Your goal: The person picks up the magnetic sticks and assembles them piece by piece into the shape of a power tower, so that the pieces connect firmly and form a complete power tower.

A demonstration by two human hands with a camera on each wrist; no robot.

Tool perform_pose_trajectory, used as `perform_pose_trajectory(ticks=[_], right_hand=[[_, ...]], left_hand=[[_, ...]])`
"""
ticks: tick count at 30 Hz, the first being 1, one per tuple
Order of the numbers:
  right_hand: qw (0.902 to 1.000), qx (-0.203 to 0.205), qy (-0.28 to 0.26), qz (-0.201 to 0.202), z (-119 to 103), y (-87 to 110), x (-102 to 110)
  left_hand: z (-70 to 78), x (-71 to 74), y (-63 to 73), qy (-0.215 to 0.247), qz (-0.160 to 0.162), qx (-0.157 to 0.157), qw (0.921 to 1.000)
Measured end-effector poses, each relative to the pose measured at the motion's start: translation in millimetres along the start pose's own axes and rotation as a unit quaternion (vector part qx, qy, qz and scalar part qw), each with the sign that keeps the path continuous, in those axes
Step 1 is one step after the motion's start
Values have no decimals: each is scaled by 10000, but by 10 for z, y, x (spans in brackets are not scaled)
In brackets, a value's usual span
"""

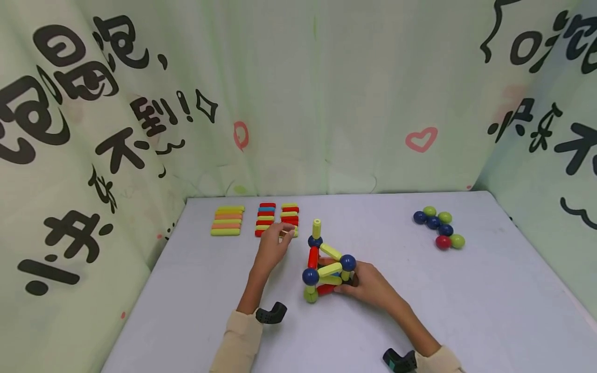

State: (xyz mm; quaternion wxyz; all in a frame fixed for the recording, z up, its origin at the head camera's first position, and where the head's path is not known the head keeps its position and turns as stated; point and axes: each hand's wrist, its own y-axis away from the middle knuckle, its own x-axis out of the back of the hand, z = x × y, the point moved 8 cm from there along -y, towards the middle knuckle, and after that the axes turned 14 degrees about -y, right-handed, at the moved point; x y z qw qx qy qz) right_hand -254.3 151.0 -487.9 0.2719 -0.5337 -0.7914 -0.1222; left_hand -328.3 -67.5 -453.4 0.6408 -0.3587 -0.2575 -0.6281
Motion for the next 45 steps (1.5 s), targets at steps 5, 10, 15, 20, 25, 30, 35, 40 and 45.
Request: perform_pose_trajectory(ticks=[5,10,15,20,25,30,35,40,45], right_hand=[[9999,-45,-81,144,1,11,-22],[9985,-298,-26,459,17,6,8],[9943,-611,-42,875,63,15,84],[9919,-786,-99,989,106,23,108],[9901,-855,-112,1108,131,22,135],[9866,-987,2,1301,152,23,194],[9856,-1044,37,1326,165,10,211],[9863,-1015,21,1298,152,18,210],[9873,-953,35,1268,151,18,208]], left_hand=[[-200,-95,-85,-1072,-341,339,9931],[-197,-198,-127,-1669,-584,66,9842],[-176,-330,-140,-2017,-733,-78,9767],[-119,-422,-119,-2438,-802,-269,9661],[-81,-347,-80,-1433,-723,-162,9869],[61,-202,-35,934,-999,-518,9893],[303,-8,54,2416,-1223,-1027,9572],[536,67,173,2134,-1391,-1734,9513],[633,39,232,1856,-1550,-2102,9473]])
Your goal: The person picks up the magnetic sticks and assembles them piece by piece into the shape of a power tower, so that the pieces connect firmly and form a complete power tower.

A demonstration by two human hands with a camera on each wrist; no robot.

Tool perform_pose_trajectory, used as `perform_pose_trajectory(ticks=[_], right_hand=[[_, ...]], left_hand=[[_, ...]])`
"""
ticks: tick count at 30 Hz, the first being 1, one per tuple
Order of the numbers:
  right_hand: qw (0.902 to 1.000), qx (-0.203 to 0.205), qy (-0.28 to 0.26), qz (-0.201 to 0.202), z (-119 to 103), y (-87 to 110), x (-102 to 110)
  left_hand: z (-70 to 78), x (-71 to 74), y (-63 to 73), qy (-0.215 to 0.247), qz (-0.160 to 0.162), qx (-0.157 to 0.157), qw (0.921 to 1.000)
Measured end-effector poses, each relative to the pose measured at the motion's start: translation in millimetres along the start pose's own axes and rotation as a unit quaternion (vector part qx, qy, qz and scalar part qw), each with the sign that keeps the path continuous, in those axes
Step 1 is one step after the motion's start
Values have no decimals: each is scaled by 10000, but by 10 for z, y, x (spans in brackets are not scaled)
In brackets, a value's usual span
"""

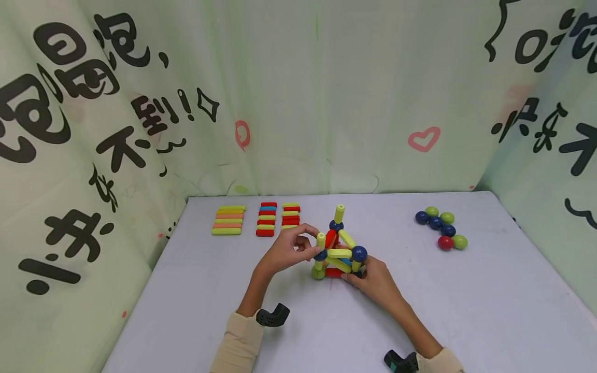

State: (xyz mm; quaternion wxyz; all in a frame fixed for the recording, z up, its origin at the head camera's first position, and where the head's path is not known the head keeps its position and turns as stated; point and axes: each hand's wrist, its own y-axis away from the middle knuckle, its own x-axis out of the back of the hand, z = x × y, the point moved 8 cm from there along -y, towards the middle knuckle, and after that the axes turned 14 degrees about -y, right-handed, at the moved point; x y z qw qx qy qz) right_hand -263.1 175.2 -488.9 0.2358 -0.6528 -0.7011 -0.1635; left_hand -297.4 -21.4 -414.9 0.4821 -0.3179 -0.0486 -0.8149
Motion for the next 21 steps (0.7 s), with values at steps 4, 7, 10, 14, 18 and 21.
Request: perform_pose_trajectory(ticks=[4,7,10,14,18,21], right_hand=[[10000,64,24,-17,-1,-2,-5],[10000,89,33,-28,-2,-7,-9],[9999,108,32,-45,-11,-13,-16],[10000,-5,-8,-33,-10,-11,-10],[9999,-128,-42,-45,2,-1,1],[9999,-114,-91,-82,-1,-4,3]], left_hand=[[-8,-18,-5,-37,-61,-35,10000],[-34,-4,-10,-49,-65,-59,9999],[-104,58,-21,-32,107,45,9999],[-341,217,-30,-540,826,712,9926],[-644,329,10,-1544,1262,1640,9661],[-806,344,4,-2171,1217,1984,9480]])
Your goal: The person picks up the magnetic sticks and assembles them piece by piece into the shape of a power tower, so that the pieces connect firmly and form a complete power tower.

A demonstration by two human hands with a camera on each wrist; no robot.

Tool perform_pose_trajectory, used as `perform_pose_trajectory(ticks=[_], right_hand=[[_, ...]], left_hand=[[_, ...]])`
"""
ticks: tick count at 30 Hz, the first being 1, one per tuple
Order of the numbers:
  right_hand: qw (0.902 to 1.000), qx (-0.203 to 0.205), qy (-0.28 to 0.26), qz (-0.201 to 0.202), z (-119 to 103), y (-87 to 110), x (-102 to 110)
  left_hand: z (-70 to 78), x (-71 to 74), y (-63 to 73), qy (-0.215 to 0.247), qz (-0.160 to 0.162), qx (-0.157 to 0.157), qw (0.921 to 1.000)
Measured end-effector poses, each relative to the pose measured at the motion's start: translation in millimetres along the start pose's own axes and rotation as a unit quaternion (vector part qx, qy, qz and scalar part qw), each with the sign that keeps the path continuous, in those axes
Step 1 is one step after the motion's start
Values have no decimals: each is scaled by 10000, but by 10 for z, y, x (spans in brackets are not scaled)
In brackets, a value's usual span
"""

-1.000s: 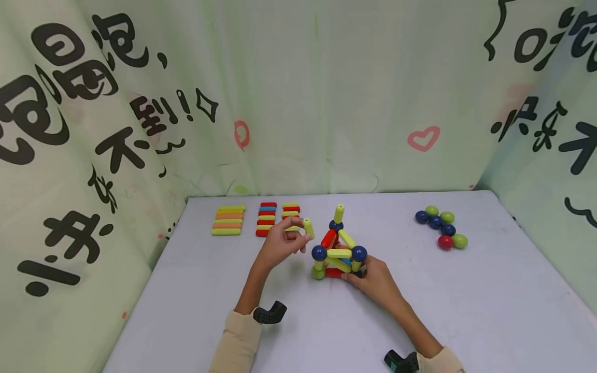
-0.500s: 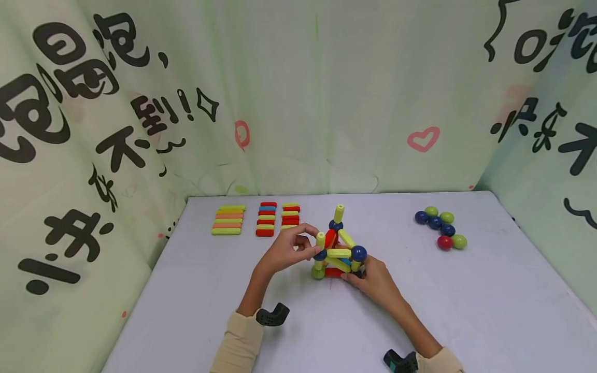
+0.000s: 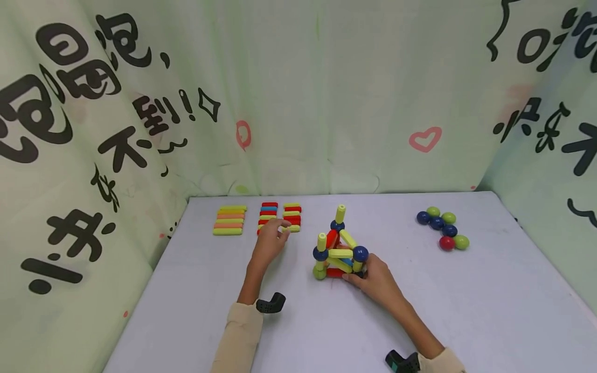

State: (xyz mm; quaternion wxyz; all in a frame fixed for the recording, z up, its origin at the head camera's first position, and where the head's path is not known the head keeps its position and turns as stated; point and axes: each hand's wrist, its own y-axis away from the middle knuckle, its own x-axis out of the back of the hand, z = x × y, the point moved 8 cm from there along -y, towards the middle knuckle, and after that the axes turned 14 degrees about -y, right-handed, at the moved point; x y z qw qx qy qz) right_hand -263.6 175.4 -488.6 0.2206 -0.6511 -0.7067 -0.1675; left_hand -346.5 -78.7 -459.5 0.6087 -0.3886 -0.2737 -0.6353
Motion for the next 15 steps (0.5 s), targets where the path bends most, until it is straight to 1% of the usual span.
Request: perform_pose_trajectory(ticks=[4,7,9,11,14,15], right_hand=[[9998,186,-44,-74,-9,-5,-5],[9991,359,-71,-225,-12,-17,-9],[9974,414,-239,-530,-2,-20,-21],[9930,420,-543,-963,10,-17,-44],[9812,388,-1008,-1597,28,-2,-78],[9777,373,-1109,-1742,34,3,-84]], left_hand=[[-69,-130,-59,-735,-139,112,9971],[-66,-209,-53,-1190,-329,90,9923],[-52,-244,-38,-1401,-410,32,9893],[-31,-264,-24,-1558,-455,-41,9867],[-9,-280,-22,-1711,-460,-81,9842],[0,-285,-25,-1757,-452,-96,9834]])
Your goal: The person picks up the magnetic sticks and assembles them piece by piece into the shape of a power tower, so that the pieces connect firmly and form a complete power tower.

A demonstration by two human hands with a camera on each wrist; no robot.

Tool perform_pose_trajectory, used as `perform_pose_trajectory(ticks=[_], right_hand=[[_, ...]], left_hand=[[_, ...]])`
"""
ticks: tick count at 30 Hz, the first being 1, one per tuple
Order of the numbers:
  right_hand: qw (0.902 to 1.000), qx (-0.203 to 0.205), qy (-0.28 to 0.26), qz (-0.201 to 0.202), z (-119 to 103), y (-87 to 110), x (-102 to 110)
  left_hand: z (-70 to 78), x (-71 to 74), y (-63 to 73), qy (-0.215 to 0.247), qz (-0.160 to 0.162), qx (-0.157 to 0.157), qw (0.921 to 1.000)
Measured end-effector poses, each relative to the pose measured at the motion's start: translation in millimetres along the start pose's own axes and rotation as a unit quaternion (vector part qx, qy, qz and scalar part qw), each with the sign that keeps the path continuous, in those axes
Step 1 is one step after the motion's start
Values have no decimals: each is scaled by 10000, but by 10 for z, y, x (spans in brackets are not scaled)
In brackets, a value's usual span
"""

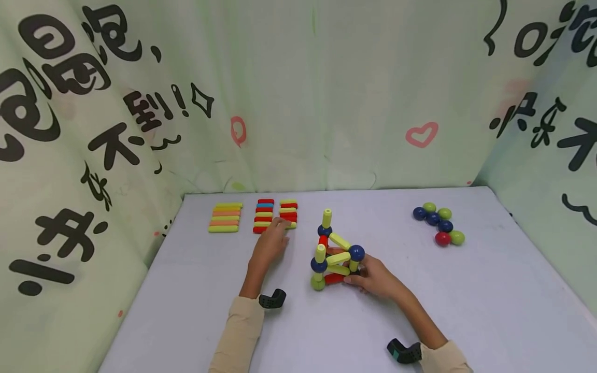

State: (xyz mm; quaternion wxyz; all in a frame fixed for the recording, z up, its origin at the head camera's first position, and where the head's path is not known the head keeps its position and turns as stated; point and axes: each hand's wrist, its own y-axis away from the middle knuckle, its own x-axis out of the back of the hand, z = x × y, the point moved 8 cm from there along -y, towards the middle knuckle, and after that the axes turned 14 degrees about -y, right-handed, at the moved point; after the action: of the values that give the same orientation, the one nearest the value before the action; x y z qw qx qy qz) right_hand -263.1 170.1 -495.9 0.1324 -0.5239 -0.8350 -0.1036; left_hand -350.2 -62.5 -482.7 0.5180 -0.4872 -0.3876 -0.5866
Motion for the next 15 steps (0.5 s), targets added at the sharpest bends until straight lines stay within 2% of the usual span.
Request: perform_pose_trajectory(ticks=[4,15], right_hand=[[9997,-31,-152,-213,-4,-1,-5],[9989,-9,-349,-324,32,10,-10]], left_hand=[[12,-13,-37,-110,-73,-7,9999],[122,-85,-60,-676,-335,2,9971]])
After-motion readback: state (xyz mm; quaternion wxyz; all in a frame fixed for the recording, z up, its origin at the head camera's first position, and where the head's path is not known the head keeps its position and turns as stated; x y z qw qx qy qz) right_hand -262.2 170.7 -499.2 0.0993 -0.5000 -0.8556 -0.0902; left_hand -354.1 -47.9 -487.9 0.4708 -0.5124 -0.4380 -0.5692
